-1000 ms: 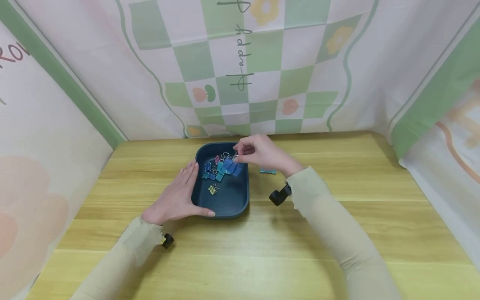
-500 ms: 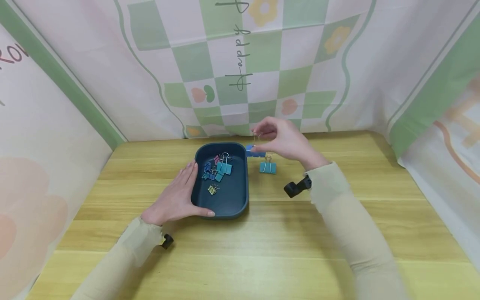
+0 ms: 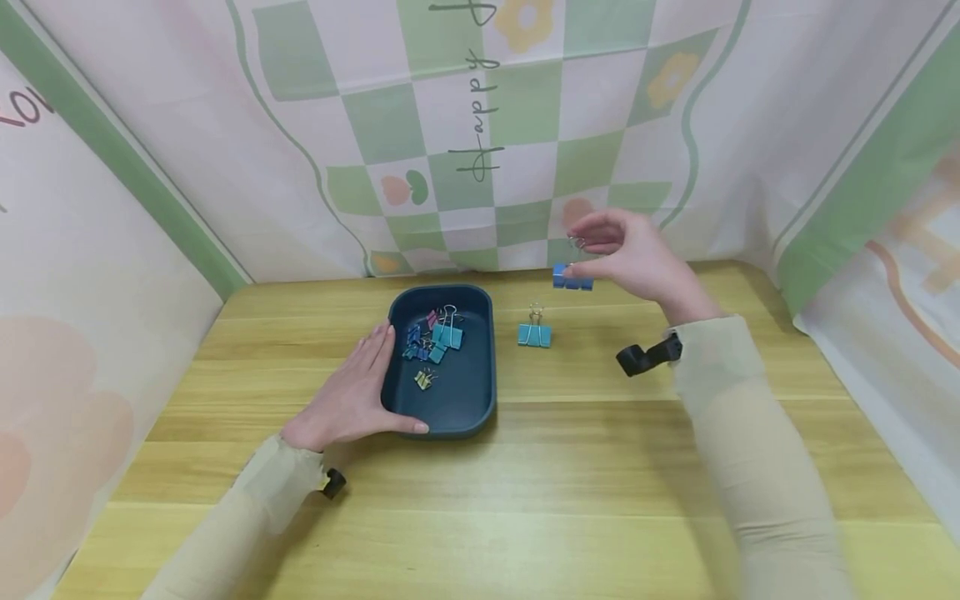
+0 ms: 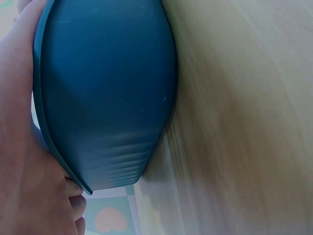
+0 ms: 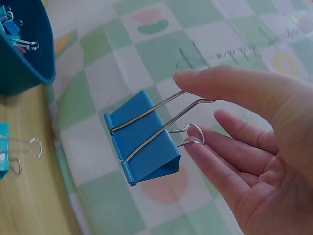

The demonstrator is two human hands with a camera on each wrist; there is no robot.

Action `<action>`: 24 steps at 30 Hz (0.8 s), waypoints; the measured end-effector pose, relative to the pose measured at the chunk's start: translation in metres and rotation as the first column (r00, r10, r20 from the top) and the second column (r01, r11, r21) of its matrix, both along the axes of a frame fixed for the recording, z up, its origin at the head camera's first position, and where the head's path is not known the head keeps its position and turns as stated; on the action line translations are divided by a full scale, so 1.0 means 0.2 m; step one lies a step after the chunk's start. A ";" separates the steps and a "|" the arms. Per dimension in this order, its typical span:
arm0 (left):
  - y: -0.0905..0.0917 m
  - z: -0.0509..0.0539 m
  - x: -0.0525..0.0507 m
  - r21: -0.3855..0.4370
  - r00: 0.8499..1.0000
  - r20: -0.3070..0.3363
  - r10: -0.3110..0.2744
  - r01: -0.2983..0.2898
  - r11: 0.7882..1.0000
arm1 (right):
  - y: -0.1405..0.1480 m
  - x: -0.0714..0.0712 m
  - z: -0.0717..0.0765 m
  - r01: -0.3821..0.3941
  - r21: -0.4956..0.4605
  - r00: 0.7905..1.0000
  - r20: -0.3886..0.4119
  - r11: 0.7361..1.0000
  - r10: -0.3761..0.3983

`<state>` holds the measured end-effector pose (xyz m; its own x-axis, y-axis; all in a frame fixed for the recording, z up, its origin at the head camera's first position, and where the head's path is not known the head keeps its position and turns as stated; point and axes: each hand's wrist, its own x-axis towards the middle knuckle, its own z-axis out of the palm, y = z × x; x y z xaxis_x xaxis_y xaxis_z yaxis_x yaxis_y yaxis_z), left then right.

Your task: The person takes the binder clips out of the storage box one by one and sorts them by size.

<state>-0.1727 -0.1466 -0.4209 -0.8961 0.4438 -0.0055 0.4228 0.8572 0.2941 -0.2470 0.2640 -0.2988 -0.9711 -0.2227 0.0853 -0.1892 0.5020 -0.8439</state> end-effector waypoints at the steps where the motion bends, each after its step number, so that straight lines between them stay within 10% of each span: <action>1: 0.00 0.00 0.00 -0.001 1.000 0.002 0.000 0.000 1.000 | 0.02 0.00 0.00 0.004 0.000 1.000 -0.001 1.000 -0.004; 9: 0.00 0.00 0.00 -0.005 1.000 -0.002 0.001 -0.001 1.000 | 0.11 -0.04 -0.10 0.028 0.072 0.998 0.062 0.997 -0.033; 24: 0.00 0.00 0.00 0.002 1.000 -0.009 -0.004 0.004 1.000 | 0.20 -0.15 -0.50 -0.075 0.042 0.958 0.279 0.996 0.060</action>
<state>-0.1723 -0.1469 -0.4206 -0.8944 0.4472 0.0033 0.4286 0.8551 0.2917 -0.2767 0.3040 -0.3988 -0.9375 -0.2858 -0.1983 0.0131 0.5406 -0.8412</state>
